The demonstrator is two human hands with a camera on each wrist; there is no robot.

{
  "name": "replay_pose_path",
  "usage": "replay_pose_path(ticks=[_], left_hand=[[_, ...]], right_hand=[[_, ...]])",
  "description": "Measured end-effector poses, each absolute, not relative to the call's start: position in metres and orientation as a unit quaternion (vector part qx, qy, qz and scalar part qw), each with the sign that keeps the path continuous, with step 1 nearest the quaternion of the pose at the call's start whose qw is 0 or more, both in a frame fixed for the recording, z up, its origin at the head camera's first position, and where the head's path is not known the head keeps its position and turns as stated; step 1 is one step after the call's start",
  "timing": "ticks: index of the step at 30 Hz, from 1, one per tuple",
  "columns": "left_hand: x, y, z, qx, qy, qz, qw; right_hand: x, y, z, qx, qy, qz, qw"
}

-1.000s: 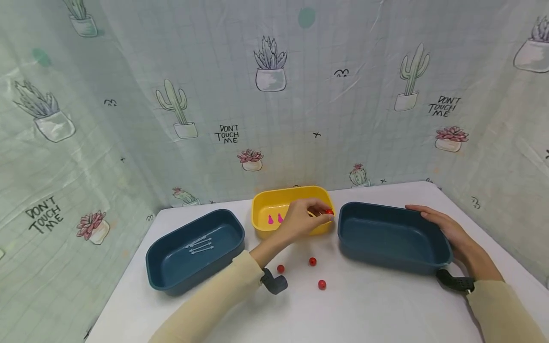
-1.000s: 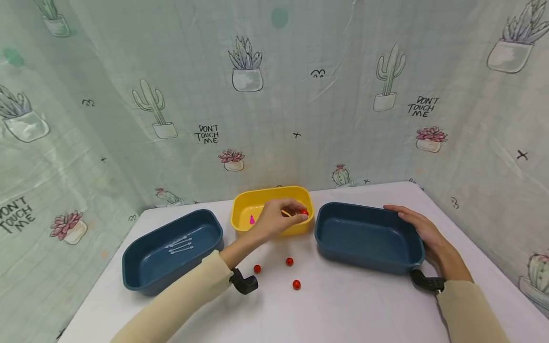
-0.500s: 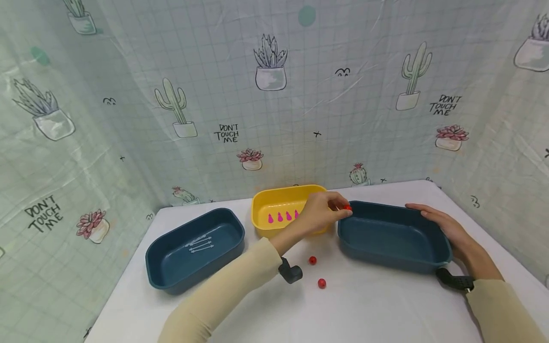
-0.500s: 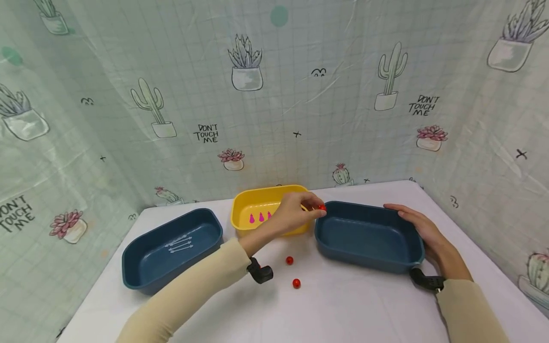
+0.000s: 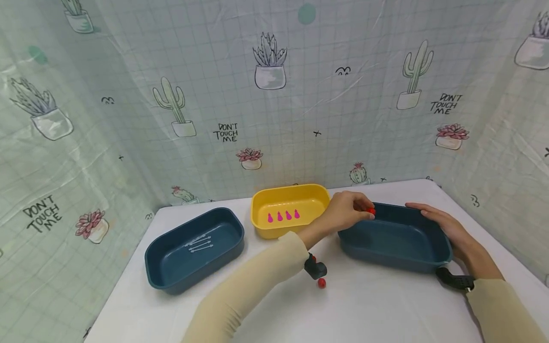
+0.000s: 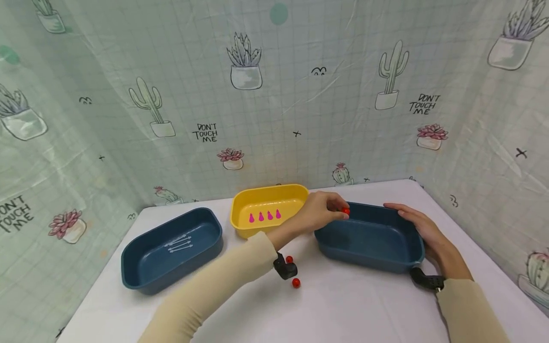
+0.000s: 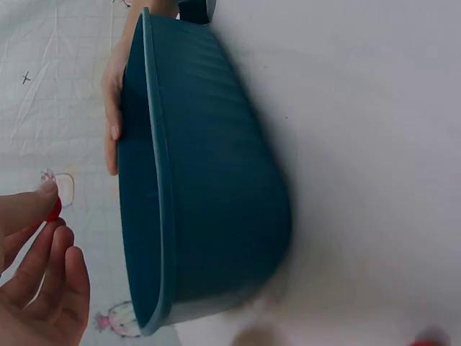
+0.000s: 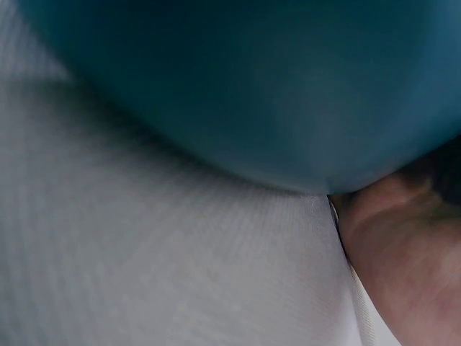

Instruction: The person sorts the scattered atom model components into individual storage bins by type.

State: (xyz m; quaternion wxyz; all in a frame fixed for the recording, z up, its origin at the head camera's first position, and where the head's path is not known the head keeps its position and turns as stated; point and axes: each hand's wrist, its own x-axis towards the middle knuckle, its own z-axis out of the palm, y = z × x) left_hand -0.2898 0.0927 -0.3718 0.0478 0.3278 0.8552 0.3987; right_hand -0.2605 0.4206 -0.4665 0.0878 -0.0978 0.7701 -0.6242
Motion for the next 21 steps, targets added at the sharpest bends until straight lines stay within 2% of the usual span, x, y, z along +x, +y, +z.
replay_pose_path(ticks=[8,21], left_hand=[[-0.296,0.107,-0.387,0.289,0.859,0.417,0.070],[-0.296,0.142,-0.399,0.202,0.826,0.506,0.147]], right_hand=[[-0.261,0.417,-0.466,-0.097,0.768,-0.626,0.097],[-0.255,0.419,-0.467,-0.061,0.792,-0.601,0.090]])
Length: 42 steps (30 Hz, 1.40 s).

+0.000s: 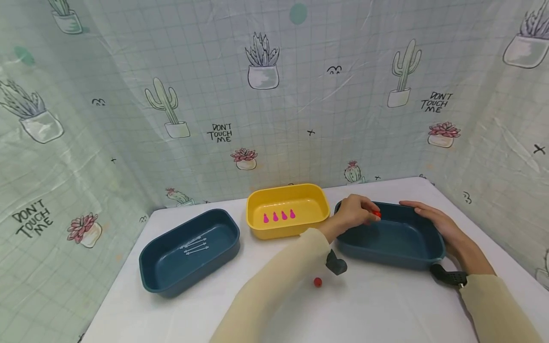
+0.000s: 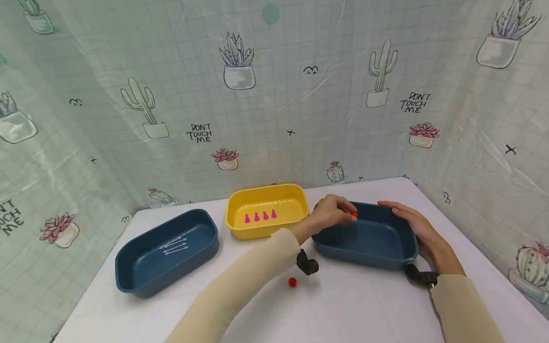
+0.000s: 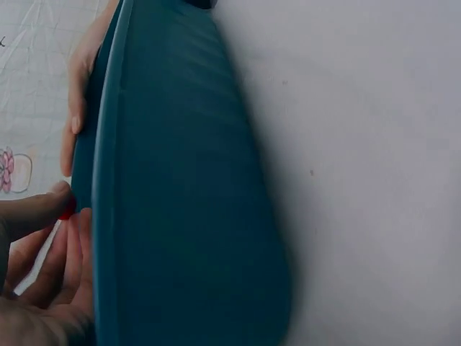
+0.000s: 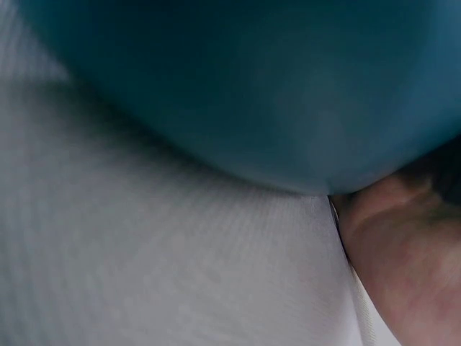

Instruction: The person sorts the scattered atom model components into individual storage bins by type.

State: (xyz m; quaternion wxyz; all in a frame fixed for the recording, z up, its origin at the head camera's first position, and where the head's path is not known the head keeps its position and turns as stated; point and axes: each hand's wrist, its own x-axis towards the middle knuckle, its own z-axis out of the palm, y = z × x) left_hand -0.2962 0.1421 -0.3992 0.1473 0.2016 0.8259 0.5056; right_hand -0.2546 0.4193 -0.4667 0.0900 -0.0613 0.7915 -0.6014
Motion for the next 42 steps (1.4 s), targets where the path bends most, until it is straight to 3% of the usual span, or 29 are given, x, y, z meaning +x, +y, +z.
replay_pose_path(ticks=[7,24,42], left_hand=[[-0.293,0.155,-0.409,0.147,0.816,0.533,0.168],[-0.299,0.158,-0.418,0.210,0.892,0.383,0.115],[-0.302,0.165,-0.430,0.230,0.905,0.338,0.119]], right_hand=[[-0.256,0.418,-0.468,-0.068,0.784,-0.609,0.092],[-0.259,0.421,-0.470,-0.087,0.781,-0.613,0.078],[-0.260,0.422,-0.470,-0.097,0.743,-0.655,0.096]])
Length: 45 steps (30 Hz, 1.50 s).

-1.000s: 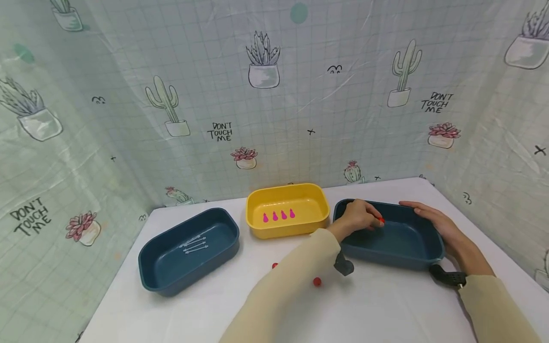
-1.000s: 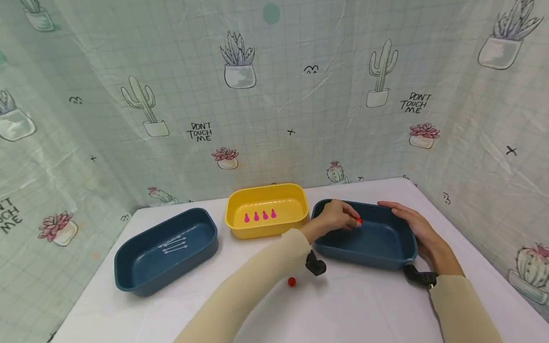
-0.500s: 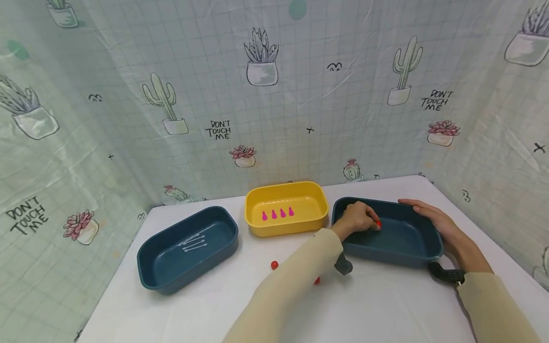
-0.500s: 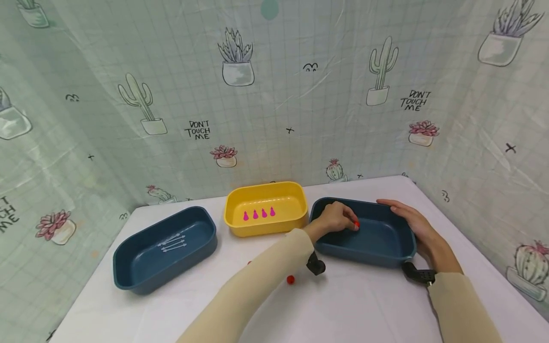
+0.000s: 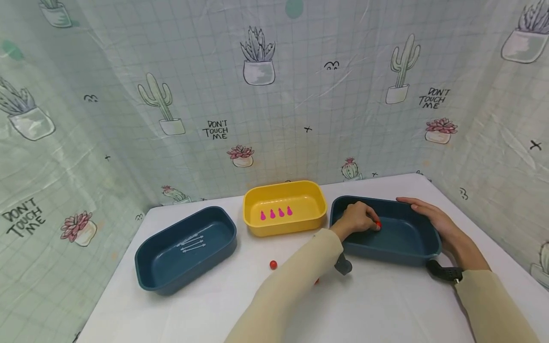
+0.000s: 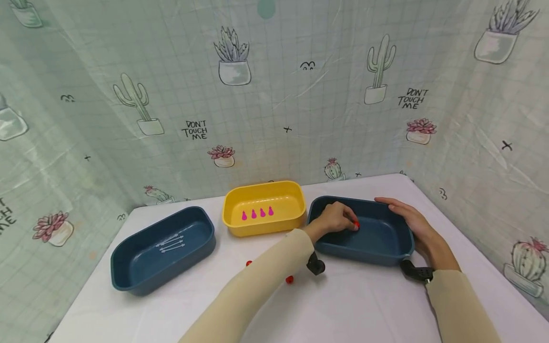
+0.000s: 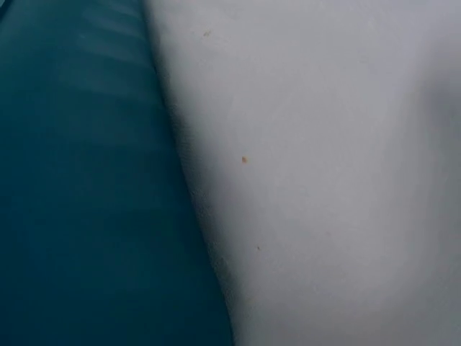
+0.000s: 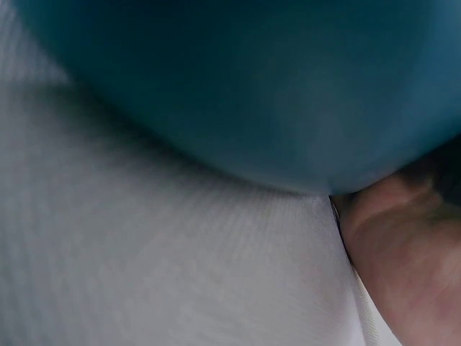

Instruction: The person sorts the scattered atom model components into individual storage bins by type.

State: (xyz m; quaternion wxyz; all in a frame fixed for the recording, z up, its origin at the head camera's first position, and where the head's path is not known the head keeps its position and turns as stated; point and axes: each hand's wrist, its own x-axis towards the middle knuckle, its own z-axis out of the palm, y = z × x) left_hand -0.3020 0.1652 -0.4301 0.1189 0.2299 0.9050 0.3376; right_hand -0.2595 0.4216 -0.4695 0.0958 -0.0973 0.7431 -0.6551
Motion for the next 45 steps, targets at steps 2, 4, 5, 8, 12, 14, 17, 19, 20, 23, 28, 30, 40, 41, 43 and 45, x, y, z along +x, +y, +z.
replay_pose_path(ticks=[2,4,5,8,12,14,17,19,20,23,28,30,40,41,43,45], left_hand=[[-0.303,0.166,-0.430,0.231,0.907,0.331,0.120],[-0.303,0.166,-0.430,0.233,0.907,0.330,0.120],[-0.303,0.166,-0.430,0.232,0.907,0.330,0.121],[-0.303,0.166,-0.430,0.232,0.908,0.329,0.120],[-0.303,0.166,-0.431,0.241,0.907,0.326,0.116],[-0.304,0.165,-0.431,0.245,0.906,0.324,0.117],[-0.305,0.164,-0.430,0.246,0.905,0.327,0.121],[-0.306,0.163,-0.430,0.247,0.904,0.327,0.121],[-0.306,0.163,-0.429,0.248,0.903,0.329,0.121],[-0.306,0.161,-0.427,0.254,0.902,0.328,0.118],[-0.305,0.159,-0.424,0.269,0.898,0.328,0.117],[-0.305,0.158,-0.423,0.276,0.894,0.332,0.121],[-0.299,0.149,-0.405,0.290,0.857,0.400,0.145],[-0.299,0.146,-0.403,0.289,0.850,0.414,0.150],[-0.299,0.141,-0.400,0.289,0.834,0.443,0.158],[-0.299,0.135,-0.398,0.286,0.821,0.466,0.163]], right_hand=[[-0.260,0.421,-0.469,-0.098,0.744,-0.654,0.096],[-0.260,0.421,-0.469,-0.096,0.747,-0.652,0.095],[-0.260,0.421,-0.469,-0.096,0.750,-0.648,0.093],[-0.259,0.421,-0.468,-0.090,0.761,-0.636,0.089],[-0.259,0.421,-0.468,-0.083,0.768,-0.628,0.088],[-0.259,0.421,-0.468,-0.082,0.766,-0.631,0.090],[-0.259,0.421,-0.468,-0.079,0.766,-0.632,0.091],[-0.259,0.420,-0.468,-0.080,0.766,-0.632,0.088],[-0.259,0.420,-0.468,-0.079,0.764,-0.634,0.089],[-0.259,0.419,-0.467,-0.080,0.750,-0.650,0.093],[-0.259,0.419,-0.466,-0.081,0.732,-0.668,0.102],[-0.260,0.419,-0.467,-0.080,0.738,-0.662,0.099],[-0.259,0.421,-0.467,-0.079,0.754,-0.646,0.090],[-0.259,0.420,-0.467,-0.082,0.755,-0.644,0.090],[-0.259,0.420,-0.468,-0.087,0.756,-0.643,0.089],[-0.259,0.419,-0.468,-0.094,0.764,-0.633,0.084]])
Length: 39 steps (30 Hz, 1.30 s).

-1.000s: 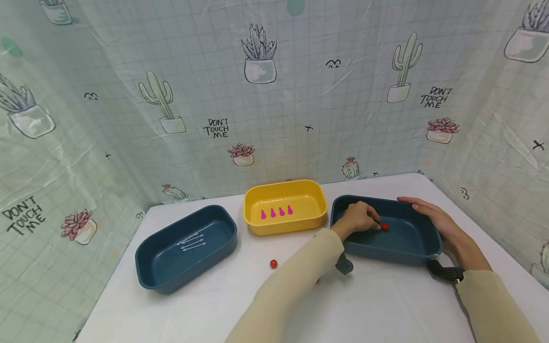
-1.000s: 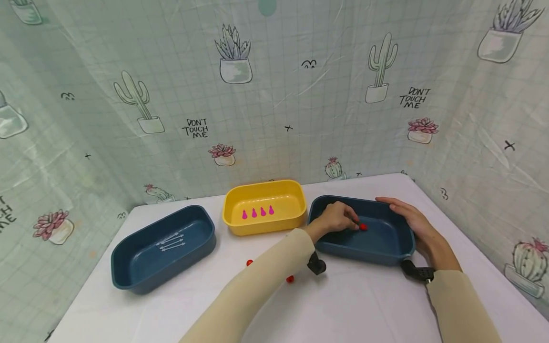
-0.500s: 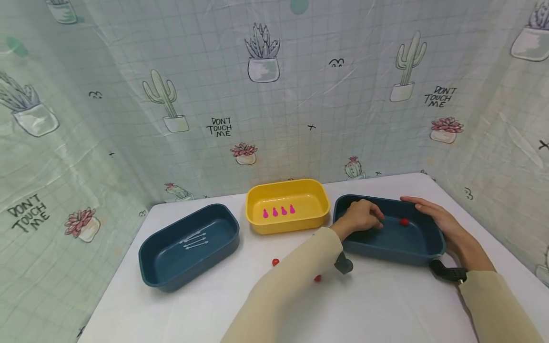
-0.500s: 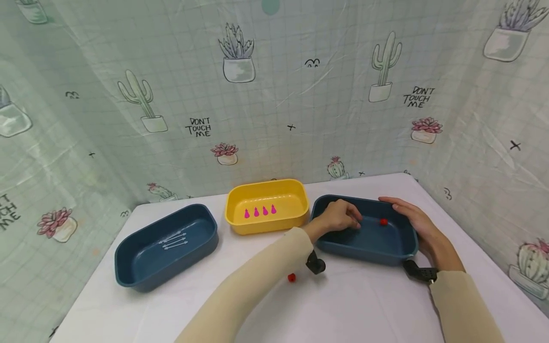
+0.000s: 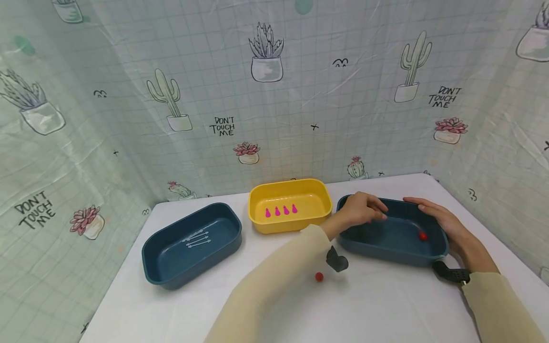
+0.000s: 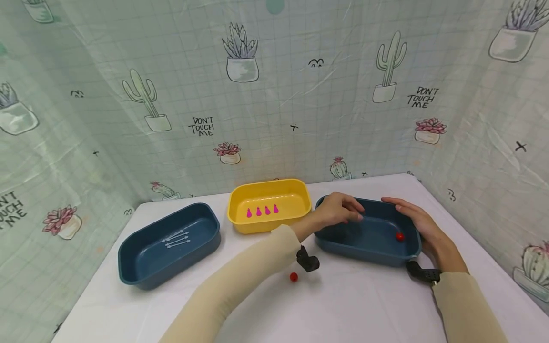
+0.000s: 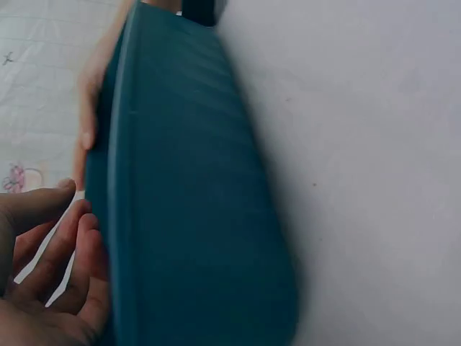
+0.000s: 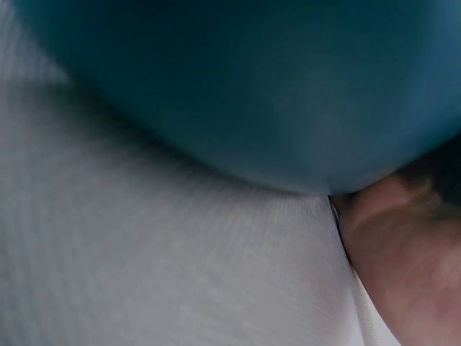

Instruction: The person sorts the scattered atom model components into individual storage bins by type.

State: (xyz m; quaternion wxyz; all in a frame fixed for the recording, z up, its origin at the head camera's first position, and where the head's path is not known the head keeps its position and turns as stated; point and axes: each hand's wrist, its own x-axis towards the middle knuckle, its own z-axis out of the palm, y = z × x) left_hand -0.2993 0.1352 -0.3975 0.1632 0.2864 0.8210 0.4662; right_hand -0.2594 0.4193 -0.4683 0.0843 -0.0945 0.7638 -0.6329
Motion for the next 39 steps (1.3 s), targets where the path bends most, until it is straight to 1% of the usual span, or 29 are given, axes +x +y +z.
replay_pose_path(ticks=[7,14,20,25,31,39], left_hand=[[-0.303,0.116,-0.387,0.271,0.806,0.500,0.161],[-0.308,0.086,-0.371,0.275,0.787,0.526,0.170],[-0.308,0.055,-0.368,0.285,0.771,0.549,0.150],[-0.300,0.026,-0.376,0.259,0.765,0.572,0.142],[-0.290,-0.010,-0.389,0.226,0.755,0.599,0.139],[-0.268,-0.059,-0.404,0.175,0.758,0.617,0.120]], right_hand=[[-0.259,0.419,-0.468,-0.089,0.782,-0.612,0.081],[-0.259,0.418,-0.467,-0.093,0.754,-0.645,0.080],[-0.259,0.419,-0.468,-0.109,0.739,-0.660,0.078],[-0.258,0.420,-0.467,-0.105,0.748,-0.652,0.071],[-0.258,0.419,-0.468,-0.118,0.738,-0.660,0.077],[-0.259,0.418,-0.470,-0.130,0.724,-0.673,0.080]])
